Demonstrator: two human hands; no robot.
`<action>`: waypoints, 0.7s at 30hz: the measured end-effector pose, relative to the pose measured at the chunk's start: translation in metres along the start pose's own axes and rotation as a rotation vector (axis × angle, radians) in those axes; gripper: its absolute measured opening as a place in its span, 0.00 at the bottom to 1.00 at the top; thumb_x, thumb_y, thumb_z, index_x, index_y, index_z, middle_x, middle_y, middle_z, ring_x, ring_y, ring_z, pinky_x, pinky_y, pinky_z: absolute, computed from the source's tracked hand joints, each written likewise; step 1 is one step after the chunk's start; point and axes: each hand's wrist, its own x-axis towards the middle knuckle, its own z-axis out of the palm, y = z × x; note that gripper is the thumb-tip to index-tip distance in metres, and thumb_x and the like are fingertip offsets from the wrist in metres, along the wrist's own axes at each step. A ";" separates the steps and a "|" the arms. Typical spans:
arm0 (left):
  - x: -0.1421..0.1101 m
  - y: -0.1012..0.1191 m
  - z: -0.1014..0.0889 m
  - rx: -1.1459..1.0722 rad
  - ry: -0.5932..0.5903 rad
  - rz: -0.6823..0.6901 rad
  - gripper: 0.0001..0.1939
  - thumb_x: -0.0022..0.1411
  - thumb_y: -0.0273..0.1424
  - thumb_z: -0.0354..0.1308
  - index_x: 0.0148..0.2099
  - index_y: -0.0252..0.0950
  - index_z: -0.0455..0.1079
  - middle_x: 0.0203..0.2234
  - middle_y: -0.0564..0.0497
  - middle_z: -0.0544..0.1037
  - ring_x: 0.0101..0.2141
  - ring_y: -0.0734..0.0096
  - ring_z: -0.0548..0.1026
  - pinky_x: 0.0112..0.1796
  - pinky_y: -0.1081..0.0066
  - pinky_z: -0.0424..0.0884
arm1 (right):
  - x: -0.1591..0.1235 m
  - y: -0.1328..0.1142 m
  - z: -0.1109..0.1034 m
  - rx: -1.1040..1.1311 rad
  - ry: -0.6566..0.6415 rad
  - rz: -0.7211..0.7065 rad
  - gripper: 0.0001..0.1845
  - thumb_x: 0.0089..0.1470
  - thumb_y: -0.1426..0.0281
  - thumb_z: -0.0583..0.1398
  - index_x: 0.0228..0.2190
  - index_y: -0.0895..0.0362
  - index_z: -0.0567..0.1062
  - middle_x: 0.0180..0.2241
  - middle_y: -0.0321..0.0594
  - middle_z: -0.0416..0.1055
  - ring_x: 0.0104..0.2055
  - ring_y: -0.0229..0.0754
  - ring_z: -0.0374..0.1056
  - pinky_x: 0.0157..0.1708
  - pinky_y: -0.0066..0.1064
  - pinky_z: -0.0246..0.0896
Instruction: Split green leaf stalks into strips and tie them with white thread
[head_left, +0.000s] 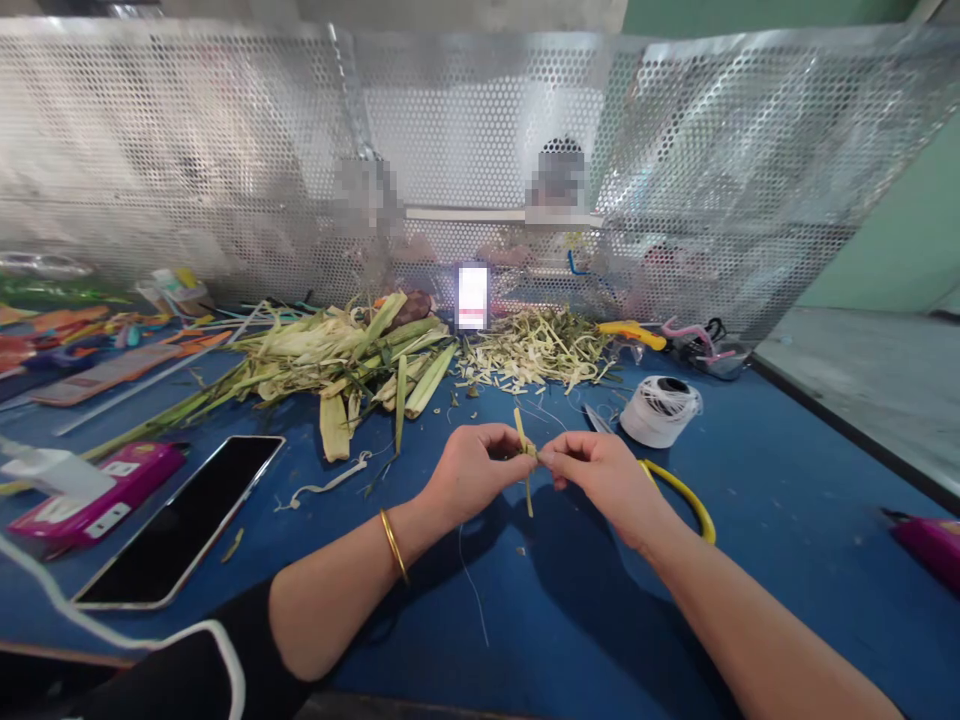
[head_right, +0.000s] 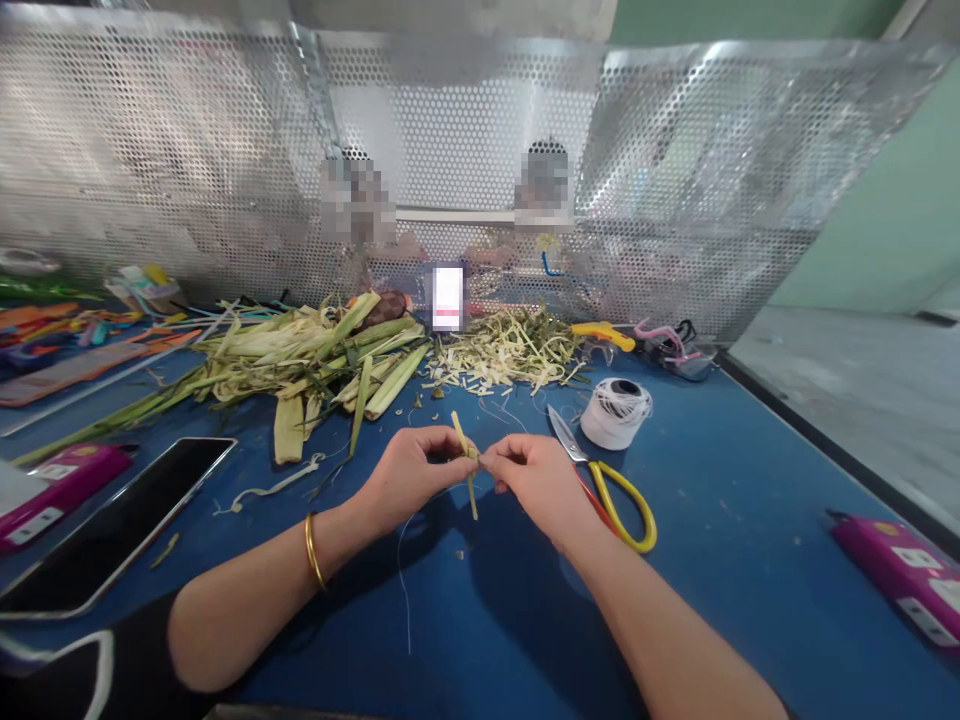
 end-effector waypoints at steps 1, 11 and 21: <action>0.000 -0.001 0.000 -0.031 -0.001 -0.025 0.05 0.48 0.31 0.60 0.28 0.34 0.73 0.22 0.54 0.74 0.25 0.76 0.67 0.28 0.75 0.62 | 0.000 -0.001 0.000 -0.027 0.030 -0.004 0.11 0.41 0.61 0.61 0.18 0.56 0.72 0.16 0.33 0.65 0.21 0.37 0.57 0.24 0.30 0.49; -0.001 0.001 -0.001 -0.100 -0.088 -0.067 0.06 0.48 0.32 0.60 0.28 0.34 0.73 0.22 0.54 0.72 0.25 0.76 0.65 0.29 0.74 0.60 | 0.003 0.009 0.002 0.151 -0.027 0.029 0.14 0.41 0.60 0.62 0.16 0.56 0.69 0.13 0.30 0.60 0.19 0.34 0.55 0.23 0.28 0.47; 0.001 0.005 -0.002 -0.180 0.077 -0.173 0.07 0.46 0.32 0.61 0.23 0.34 0.71 0.19 0.54 0.71 0.24 0.76 0.65 0.29 0.73 0.61 | 0.007 0.010 0.002 0.183 0.108 -0.043 0.13 0.47 0.60 0.59 0.21 0.57 0.73 0.20 0.33 0.66 0.24 0.36 0.61 0.30 0.31 0.56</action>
